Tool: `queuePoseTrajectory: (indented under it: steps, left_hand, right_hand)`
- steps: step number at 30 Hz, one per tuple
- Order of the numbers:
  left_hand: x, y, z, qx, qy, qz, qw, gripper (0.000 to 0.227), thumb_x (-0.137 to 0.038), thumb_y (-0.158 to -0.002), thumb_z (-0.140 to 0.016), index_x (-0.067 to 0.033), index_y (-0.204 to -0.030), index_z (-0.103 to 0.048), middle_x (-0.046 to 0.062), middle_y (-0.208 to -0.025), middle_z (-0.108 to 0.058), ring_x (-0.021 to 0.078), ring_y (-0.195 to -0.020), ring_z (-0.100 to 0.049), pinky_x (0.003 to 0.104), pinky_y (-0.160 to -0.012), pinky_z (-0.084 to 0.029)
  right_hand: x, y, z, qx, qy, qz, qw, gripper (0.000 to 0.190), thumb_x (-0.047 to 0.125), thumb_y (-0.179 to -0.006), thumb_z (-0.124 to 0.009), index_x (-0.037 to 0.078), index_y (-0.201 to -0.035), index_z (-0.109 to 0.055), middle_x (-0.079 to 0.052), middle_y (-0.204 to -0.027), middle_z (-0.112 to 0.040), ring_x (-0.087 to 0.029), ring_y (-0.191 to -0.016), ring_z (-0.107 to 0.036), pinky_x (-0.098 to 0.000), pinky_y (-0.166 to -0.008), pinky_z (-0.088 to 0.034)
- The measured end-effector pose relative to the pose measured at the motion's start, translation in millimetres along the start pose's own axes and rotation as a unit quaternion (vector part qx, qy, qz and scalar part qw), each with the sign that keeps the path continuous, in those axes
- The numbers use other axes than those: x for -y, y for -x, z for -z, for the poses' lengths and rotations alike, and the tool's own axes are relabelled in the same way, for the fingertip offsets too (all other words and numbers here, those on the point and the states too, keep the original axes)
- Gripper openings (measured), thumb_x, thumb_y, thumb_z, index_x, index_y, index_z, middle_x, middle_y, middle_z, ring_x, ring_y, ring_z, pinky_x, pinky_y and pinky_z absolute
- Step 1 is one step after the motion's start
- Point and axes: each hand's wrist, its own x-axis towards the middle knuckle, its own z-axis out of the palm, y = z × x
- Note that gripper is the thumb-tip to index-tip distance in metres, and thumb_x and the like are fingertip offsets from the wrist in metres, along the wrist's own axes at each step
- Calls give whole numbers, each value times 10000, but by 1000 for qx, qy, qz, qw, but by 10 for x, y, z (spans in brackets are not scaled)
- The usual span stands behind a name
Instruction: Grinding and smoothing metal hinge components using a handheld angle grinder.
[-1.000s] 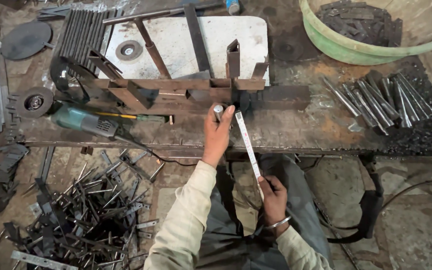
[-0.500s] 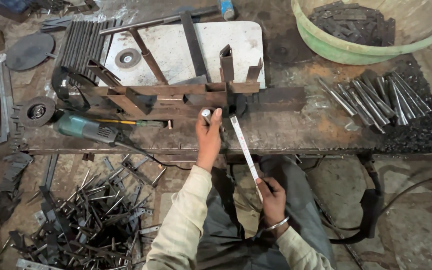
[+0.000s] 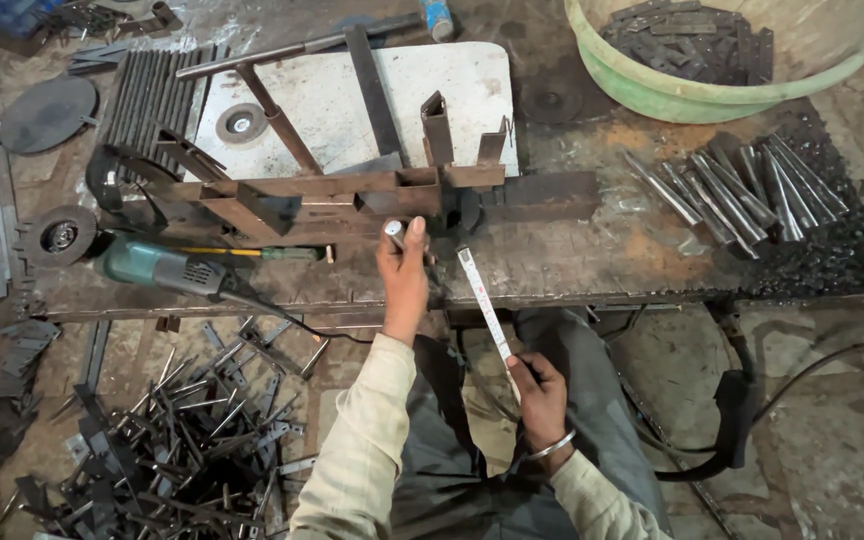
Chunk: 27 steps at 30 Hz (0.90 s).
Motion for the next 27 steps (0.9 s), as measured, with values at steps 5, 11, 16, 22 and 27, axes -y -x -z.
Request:
queuePoseTrajectory:
  steps: [5, 11, 16, 22, 27]
  left_hand:
    - [22, -5, 44, -13, -2, -13, 1000, 280, -335, -1013, -681, -95, -934, -558, -65, -800, -532, 40, -713, -464, 232, -622, -400]
    - [172, -28, 175, -41, -11, -1, 999, 302, -357, -1023, -686, -76, -985, -582, -68, -843, -520, 46, -749, -443, 238, -644, -397]
    - [149, -20, 200, -47, -23, -1, 999, 303, -364, -1014, -679, -71, -1030, -604, -62, -881, -555, 44, -777, -471, 231, -675, -434]
    - [31, 23, 139, -13, 8, -5, 1000, 274, -322, -1026, -676, -65, -1014, -582, -37, -848, -562, 63, -730, -495, 253, -638, -448]
    - [-55, 69, 78, 3, 26, 12, 1000, 237, -284, -1016, -671, -65, -1012, -580, -22, -808, -575, 78, -672, -525, 264, -592, -458]
  right_hand:
    - [53, 14, -17, 7, -17, -12, 1000, 134, 119, -949, -716, 2, -885, -703, 76, -708, -558, -16, -630, -420, -227, -534, -327]
    - [45, 15, -15, 8, -8, -8, 1000, 148, 124, -951, -722, 2, -869, -696, 81, -700, -530, -16, -631, -401, -231, -532, -310]
    - [93, 28, -31, 8, 0, -8, 1000, 155, 132, -949, -727, 2, -871, -695, 76, -702, -521, -22, -633, -396, -232, -533, -307]
    - [54, 30, -15, 11, 4, 0, 1000, 132, 134, -945, -718, 9, -904, -717, 78, -734, -577, -18, -663, -445, -219, -566, -355]
    - [144, 54, -32, 13, -4, -2, 1000, 145, 135, -950, -718, -1, -900, -711, 71, -724, -560, -21, -655, -439, -225, -557, -354]
